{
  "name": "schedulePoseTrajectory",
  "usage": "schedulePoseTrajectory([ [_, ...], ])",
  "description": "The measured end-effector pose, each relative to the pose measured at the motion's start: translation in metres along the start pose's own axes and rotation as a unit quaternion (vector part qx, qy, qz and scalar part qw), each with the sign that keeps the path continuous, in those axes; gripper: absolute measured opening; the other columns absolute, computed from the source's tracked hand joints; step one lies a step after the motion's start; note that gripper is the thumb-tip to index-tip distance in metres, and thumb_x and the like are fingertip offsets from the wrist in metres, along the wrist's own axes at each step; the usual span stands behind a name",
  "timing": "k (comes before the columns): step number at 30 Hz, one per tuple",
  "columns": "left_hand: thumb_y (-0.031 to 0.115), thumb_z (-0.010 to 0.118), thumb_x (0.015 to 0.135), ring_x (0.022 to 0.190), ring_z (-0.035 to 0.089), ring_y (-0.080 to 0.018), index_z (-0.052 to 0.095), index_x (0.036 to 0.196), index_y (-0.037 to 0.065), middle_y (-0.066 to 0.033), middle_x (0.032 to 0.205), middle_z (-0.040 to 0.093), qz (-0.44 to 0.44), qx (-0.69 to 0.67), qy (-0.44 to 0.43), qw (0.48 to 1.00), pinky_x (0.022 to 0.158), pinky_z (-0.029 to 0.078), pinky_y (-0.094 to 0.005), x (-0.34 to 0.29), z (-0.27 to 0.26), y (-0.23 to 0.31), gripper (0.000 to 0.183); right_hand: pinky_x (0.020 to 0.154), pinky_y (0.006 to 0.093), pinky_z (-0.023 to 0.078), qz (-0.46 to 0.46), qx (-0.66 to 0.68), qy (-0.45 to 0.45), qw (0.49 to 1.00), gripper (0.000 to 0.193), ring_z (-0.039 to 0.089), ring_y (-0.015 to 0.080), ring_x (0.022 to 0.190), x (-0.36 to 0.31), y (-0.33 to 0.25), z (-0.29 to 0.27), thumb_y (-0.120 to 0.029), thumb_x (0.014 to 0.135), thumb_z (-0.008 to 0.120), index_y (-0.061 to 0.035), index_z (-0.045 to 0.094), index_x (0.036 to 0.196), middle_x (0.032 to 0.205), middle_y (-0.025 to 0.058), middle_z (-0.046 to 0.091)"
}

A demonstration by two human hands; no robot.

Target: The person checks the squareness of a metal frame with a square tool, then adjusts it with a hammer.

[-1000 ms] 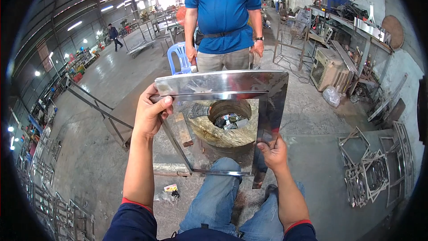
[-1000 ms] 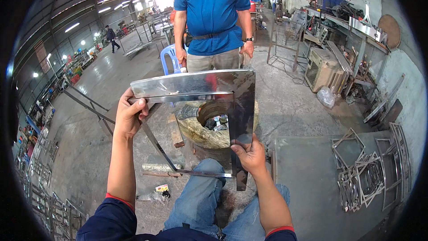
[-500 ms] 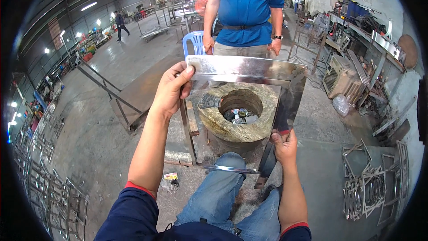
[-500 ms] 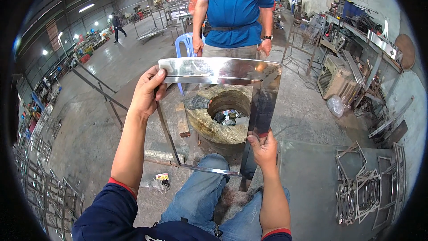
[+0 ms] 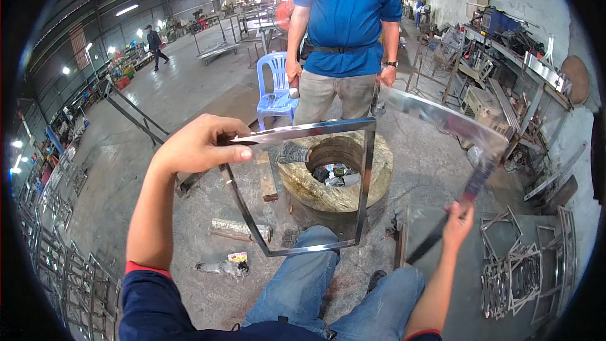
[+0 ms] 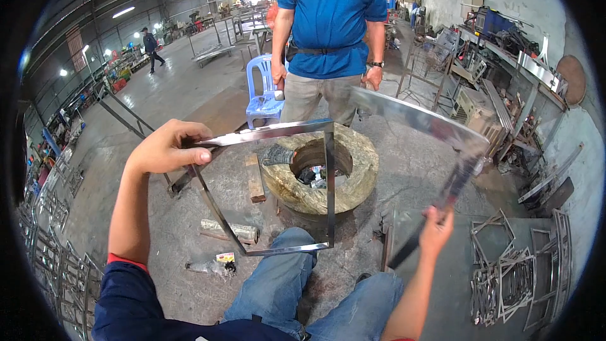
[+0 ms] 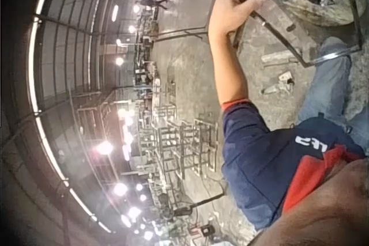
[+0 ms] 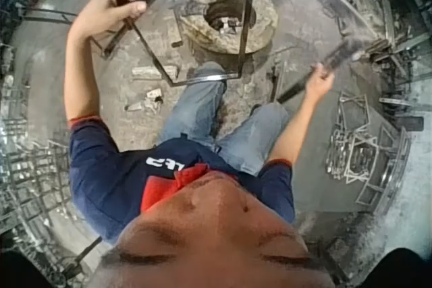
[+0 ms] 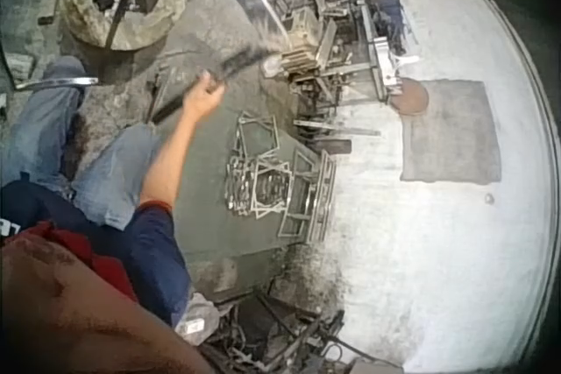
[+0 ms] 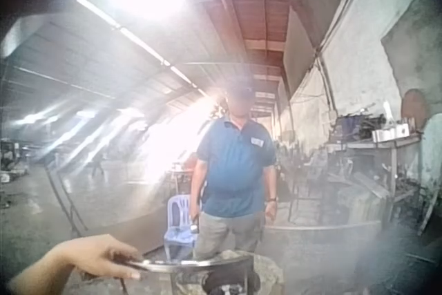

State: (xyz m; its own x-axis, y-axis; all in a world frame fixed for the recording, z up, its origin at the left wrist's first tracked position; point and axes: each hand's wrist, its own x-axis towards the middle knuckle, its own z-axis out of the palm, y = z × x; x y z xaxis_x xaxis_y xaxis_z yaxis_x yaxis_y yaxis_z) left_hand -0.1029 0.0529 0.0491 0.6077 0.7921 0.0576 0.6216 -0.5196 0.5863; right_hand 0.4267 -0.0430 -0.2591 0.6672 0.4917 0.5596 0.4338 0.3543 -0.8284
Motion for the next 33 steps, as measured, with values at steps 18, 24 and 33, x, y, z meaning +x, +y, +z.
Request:
schedulePoseTrajectory([
  [18, 0.047, 0.068, 0.088, 0.059, 0.058, -0.029, 0.067, 0.093, 0.008, -0.0127, 0.065, 0.061, -0.031, 0.208, 0.299, 0.931, 0.057, 0.043, -0.0395, 0.139, 0.037, -0.135, 0.04, 0.094, 0.0468, 0.05, 0.42, -0.584, -0.091, 0.689, 0.057, 0.065, 0.0414, 0.107, -0.247, 0.195, -0.269, -0.041, 0.082, 0.074, -0.0005, 0.064, 0.12, 0.118, 0.0235, 0.067],
  [24, 0.052, 0.064, 0.088, 0.076, 0.067, -0.0384, 0.067, 0.09, 0.01, -0.016, 0.073, 0.067, -0.065, 0.107, 0.31, 0.942, 0.066, 0.049, -0.0492, 0.188, 0.096, -0.237, 0.042, 0.094, 0.0479, 0.05, 0.32, -0.696, -0.138, 0.628, 0.06, 0.062, 0.0414, 0.11, -0.159, 0.252, -0.229, -0.039, 0.084, 0.071, -0.0004, 0.058, 0.128, 0.12, 0.0261, 0.063],
  [33, 0.053, 0.058, 0.092, 0.073, 0.061, -0.0448, 0.061, 0.079, 0.003, -0.0218, 0.069, 0.061, -0.015, 0.156, 0.288, 0.945, 0.064, 0.045, -0.0508, 0.231, 0.069, -0.3, 0.052, 0.095, 0.0419, 0.051, -0.008, -0.211, -0.387, 0.898, 0.065, 0.064, 0.0309, 0.114, 0.073, 0.104, 0.277, -0.035, 0.086, 0.075, -0.01, 0.051, 0.142, 0.122, 0.0214, 0.065],
])
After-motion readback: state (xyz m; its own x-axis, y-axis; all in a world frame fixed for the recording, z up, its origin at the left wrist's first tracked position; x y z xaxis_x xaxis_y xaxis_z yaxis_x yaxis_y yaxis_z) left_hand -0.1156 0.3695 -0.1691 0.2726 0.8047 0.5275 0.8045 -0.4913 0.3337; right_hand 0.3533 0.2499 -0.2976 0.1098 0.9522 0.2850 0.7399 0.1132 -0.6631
